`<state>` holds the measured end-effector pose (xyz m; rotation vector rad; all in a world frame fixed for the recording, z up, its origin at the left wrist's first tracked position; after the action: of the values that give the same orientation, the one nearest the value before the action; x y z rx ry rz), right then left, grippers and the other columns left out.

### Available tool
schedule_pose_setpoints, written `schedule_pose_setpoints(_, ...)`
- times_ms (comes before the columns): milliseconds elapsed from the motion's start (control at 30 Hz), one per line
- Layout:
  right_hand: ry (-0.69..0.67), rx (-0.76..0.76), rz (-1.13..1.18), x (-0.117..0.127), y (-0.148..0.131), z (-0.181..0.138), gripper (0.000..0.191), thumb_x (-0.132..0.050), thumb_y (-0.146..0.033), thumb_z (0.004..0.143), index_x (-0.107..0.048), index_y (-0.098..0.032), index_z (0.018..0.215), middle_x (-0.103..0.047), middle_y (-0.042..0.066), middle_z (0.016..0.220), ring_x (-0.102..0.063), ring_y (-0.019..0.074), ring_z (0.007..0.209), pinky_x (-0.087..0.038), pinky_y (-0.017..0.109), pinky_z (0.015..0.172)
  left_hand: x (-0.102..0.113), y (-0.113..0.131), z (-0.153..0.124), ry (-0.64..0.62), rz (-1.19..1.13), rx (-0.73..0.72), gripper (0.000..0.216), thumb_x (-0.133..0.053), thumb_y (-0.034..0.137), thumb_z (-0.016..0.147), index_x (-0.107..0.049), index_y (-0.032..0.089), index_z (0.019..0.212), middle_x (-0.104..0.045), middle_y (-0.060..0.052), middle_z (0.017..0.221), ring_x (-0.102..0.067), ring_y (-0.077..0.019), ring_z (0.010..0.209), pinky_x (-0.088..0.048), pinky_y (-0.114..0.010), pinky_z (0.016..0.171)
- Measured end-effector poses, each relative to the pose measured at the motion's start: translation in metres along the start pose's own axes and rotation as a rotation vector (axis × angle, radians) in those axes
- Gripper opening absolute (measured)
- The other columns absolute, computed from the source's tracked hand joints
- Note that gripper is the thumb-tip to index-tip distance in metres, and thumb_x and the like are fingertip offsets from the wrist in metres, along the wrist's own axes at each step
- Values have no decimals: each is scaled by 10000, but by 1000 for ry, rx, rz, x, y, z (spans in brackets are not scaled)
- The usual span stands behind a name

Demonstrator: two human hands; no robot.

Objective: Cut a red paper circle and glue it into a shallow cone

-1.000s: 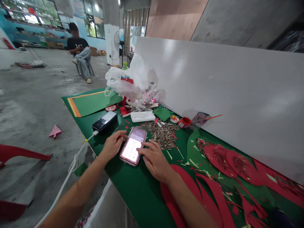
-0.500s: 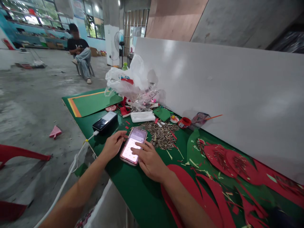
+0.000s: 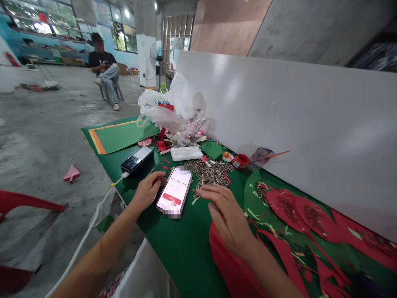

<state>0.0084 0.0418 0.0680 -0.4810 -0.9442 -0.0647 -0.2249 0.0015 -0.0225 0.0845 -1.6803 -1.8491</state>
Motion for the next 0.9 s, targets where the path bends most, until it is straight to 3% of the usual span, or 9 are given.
schedule_pose_setpoints(133, -7, -2, -243, 40, -9, -42, 401, -404, -130, 835, -485, -263, 1204, -618, 51, 1115, -531, 219, 1091, -430, 417, 915, 2, -3, 2, 2, -47, 30, 317, -433, 270, 804, -556, 146, 1068, -664, -67, 928, -632, -176, 815, -496, -318, 768)
schedule_pose_setpoints(233, -32, 1, -385, 55, -14, -84, 456, -442, -161, 815, -455, -265, 1259, -633, 37, 1110, -573, 222, 1033, -457, 398, 879, 9, 6, -7, 111, 2, 33, 319, -420, 305, 830, -556, 135, 1063, -664, -85, 934, -638, -186, 778, -510, -322, 732)
schedule_pose_setpoints(300, -58, -57, -426, 56, -16, -111, 460, -440, -191, 828, -445, -271, 1280, -632, 34, 1124, -587, 219, 1022, -473, 383, 857, 12, 22, -23, 235, 155, -83, 297, -415, 301, 849, -559, 162, 1069, -665, -76, 950, -632, -193, 819, -493, -334, 790)
schedule_pose_setpoints(367, -77, -81, -449, 50, -19, -131, 435, -422, -212, 847, -457, -275, 1276, -625, 34, 1148, -584, 210, 1039, -481, 365, 846, 6, 43, -44, 268, 290, -269, 261, -431, 268, 852, -566, 200, 1065, -656, -63, 1010, -613, -203, 907, -462, -346, 870)
schedule_pose_setpoints(433, -102, -74, -495, 39, -23, -144, 406, -425, -234, 854, -484, -258, 1254, -606, 43, 1186, -561, 209, 1084, -474, 358, 858, -10, 64, -67, 160, 321, -455, 239, -433, 220, 853, -573, 227, 1048, -661, -55, 984, -607, -198, 919, -472, -329, 854)
schedule_pose_setpoints(567, -162, -127, -640, 17, -30, -156, 414, -474, -303, 840, -505, -163, 1228, -546, 107, 1265, -490, 256, 1175, -442, 409, 903, -63, 100, -106, -241, 306, -768, 357, -434, 184, 859, -497, 204, 1209, -632, -101, 1071, -583, -198, 987, -476, -340, 869)
schedule_pose_setpoints(733, -242, -205, -668, 13, -50, -177, 409, -466, -335, 861, -534, -93, 1184, -566, 159, 1228, -526, 290, 1129, -439, 466, 900, -112, 104, -140, -508, 416, -824, 445, -441, 406, 876, -495, 130, 1220, -550, -150, 1237, -483, -262, 1171, -416, -436, 963)
schedule_pose_setpoints(900, -286, -283, -590, 16, -78, -198, 399, -478, -311, 864, -527, -94, 1196, -559, 151, 1239, -514, 268, 1148, -460, 445, 907, -118, 85, -167, -597, 487, -862, 636, -438, 590, 804, -507, 113, 1219, -522, -167, 1273, -422, -273, 1238, -347, -441, 1028)
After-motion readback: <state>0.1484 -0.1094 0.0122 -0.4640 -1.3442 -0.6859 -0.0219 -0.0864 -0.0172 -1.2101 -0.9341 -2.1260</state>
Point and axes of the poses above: each hand's wrist, its own z-axis towards the middle knuckle, its own x-axis out of the back of the hand, y = z × x, the point moved 3 cm from there along z, towards the middle knuckle
